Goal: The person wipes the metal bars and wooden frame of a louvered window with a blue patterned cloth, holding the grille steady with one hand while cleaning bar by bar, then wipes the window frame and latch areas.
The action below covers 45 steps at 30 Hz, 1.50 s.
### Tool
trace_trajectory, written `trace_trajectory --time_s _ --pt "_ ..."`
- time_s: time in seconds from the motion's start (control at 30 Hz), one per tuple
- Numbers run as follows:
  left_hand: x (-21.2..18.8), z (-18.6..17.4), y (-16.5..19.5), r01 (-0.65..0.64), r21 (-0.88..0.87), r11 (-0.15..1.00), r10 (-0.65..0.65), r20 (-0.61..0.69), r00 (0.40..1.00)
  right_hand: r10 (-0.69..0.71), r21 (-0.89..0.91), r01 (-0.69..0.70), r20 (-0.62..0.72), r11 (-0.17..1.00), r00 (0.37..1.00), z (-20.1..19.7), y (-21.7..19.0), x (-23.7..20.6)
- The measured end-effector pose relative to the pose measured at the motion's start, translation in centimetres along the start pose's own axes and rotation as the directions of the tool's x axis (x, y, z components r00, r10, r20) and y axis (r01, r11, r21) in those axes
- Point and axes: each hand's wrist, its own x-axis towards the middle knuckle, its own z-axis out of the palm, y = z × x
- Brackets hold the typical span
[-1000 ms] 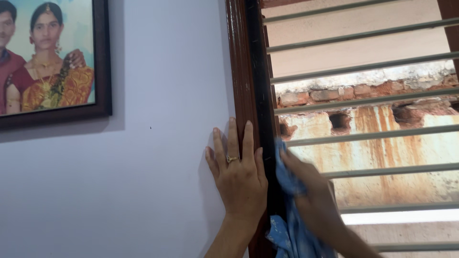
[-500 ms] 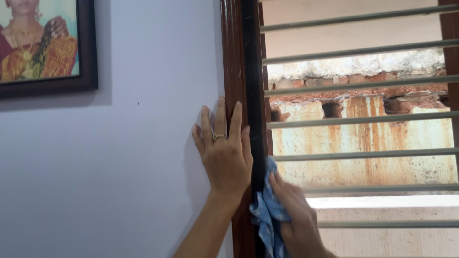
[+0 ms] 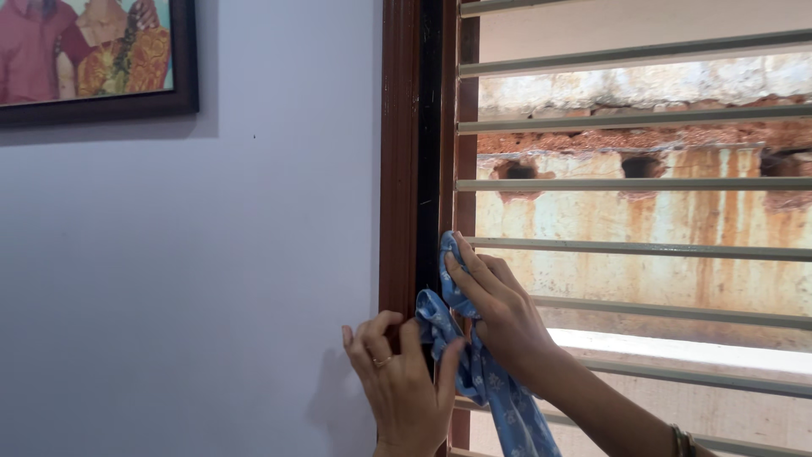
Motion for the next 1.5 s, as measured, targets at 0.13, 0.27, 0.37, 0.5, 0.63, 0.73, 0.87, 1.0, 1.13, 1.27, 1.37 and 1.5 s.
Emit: trace_trajectory --time_s 0.13,0.27,0.37,0.5,0.63,0.73,0.87,1.0,1.13,1.27,1.37,1.5 --pt "0.7 -1.0 1.5 -0.014 -0.23 0.973 0.036 0.091 0.995 -0.043 -0.004 0.043 -0.029 0.999 0.999 0.1 0.3 -0.3" --pt "1.4 -2.9 1.7 0.301 -0.598 0.743 0.019 0.469 0.883 -0.075 0.015 0.075 0.012 0.997 0.997 -0.1 1.4 -0.2" --pt "1.8 -3.5 1.3 0.146 -0.627 0.765 0.199 0.446 0.873 -0.011 0.114 0.0 0.101 0.993 0.995 -0.2 2.0 -0.1" --pt "4.1 -2.3 0.0 0.018 -0.356 0.934 0.023 0.111 0.994 0.014 0.17 -0.03 0.096 0.985 0.995 -0.3 2.5 1.1" --pt "6.6 0.1 -1.6 -0.19 -0.077 0.979 0.185 -0.067 0.98 0.012 0.19 0.013 -0.128 0.982 0.992 -0.5 2.9 4.1" --pt "6.4 1.1 -2.4 -0.231 -0.045 0.972 0.23 -0.032 0.973 0.163 0.348 -0.108 -0.131 0.931 0.978 -0.4 2.7 6.1" --pt "5.4 1.5 -3.2 -0.212 -0.056 0.976 0.212 -0.014 0.977 0.139 0.288 -0.091 -0.151 0.953 0.979 1.0 0.7 3.7" --pt "5.4 1.8 -3.7 -0.215 -0.067 0.974 0.214 -0.027 0.976 0.223 0.29 -0.229 0.052 0.929 0.973 3.4 -2.1 -4.1" --pt "5.3 1.8 -3.8 -0.223 -0.067 0.973 0.22 -0.049 0.974 0.066 0.246 -0.079 0.061 0.966 0.996 4.1 -2.0 -7.4" --pt "5.1 1.8 -3.7 -0.223 -0.059 0.973 0.219 -0.069 0.973 0.061 0.211 -0.055 -0.025 0.976 0.998 3.0 0.0 -3.3" --pt "5.1 1.8 -3.6 -0.231 -0.07 0.97 0.225 -0.088 0.97 0.074 0.176 -0.043 -0.177 0.983 0.981 2.6 1.1 0.8" --pt "4.9 1.8 -3.6 -0.235 -0.092 0.968 0.228 -0.086 0.97 0.114 0.26 -0.039 -0.279 0.965 0.954 3.3 0.7 1.4"
